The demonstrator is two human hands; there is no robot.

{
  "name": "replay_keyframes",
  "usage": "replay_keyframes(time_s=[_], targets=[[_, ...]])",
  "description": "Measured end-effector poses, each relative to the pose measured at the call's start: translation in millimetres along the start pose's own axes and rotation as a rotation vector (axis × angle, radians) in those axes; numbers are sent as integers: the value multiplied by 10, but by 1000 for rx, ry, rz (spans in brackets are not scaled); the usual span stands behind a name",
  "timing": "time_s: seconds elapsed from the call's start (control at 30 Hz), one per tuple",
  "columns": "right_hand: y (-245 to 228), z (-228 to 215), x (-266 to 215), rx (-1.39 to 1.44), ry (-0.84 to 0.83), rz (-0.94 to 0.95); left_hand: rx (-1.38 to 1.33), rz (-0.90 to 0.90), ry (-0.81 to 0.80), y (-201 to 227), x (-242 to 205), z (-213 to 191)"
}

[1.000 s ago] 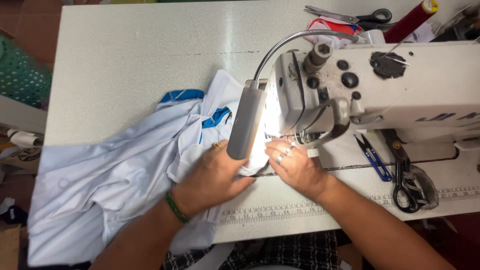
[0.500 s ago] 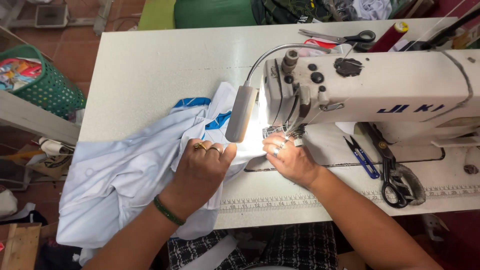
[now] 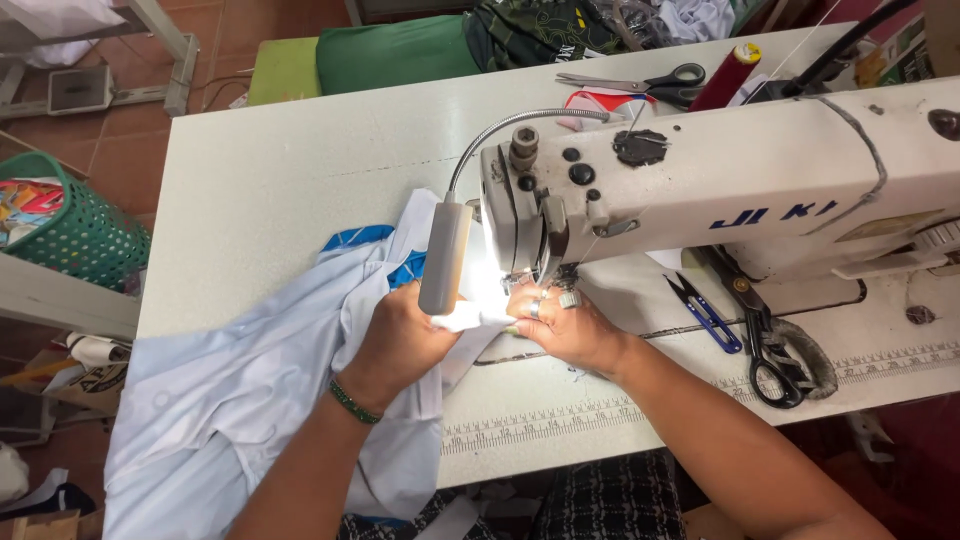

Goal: Trimming and inspecting a white and blue sports jersey at a sewing workstation using scissors.

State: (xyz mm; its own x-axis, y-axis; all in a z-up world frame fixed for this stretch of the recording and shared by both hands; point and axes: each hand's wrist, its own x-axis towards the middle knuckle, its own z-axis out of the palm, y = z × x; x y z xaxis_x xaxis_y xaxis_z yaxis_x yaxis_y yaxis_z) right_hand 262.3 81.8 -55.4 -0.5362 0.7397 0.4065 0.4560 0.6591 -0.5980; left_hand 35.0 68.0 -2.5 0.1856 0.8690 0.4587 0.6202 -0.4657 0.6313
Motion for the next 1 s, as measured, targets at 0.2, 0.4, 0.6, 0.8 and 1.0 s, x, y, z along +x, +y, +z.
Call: replay_keyframes(time_s=[0.2, 0.4, 0.6, 0.8, 1.0], targets=[[-201, -14, 84, 168, 23, -130, -79, 333, -88, 308, -43, -174], [-546, -269, 172, 319, -8, -298, 34, 537, -168, 186, -133, -85], [-430, -204, 129, 363, 18, -179, 109, 410, -215, 223, -88, -51], [-205, -172, 84, 153, -108, -132, -159, 602, -120, 223, -76, -4], [65, -63, 95, -242, 20, -362, -153, 627, -242, 221, -126, 4]])
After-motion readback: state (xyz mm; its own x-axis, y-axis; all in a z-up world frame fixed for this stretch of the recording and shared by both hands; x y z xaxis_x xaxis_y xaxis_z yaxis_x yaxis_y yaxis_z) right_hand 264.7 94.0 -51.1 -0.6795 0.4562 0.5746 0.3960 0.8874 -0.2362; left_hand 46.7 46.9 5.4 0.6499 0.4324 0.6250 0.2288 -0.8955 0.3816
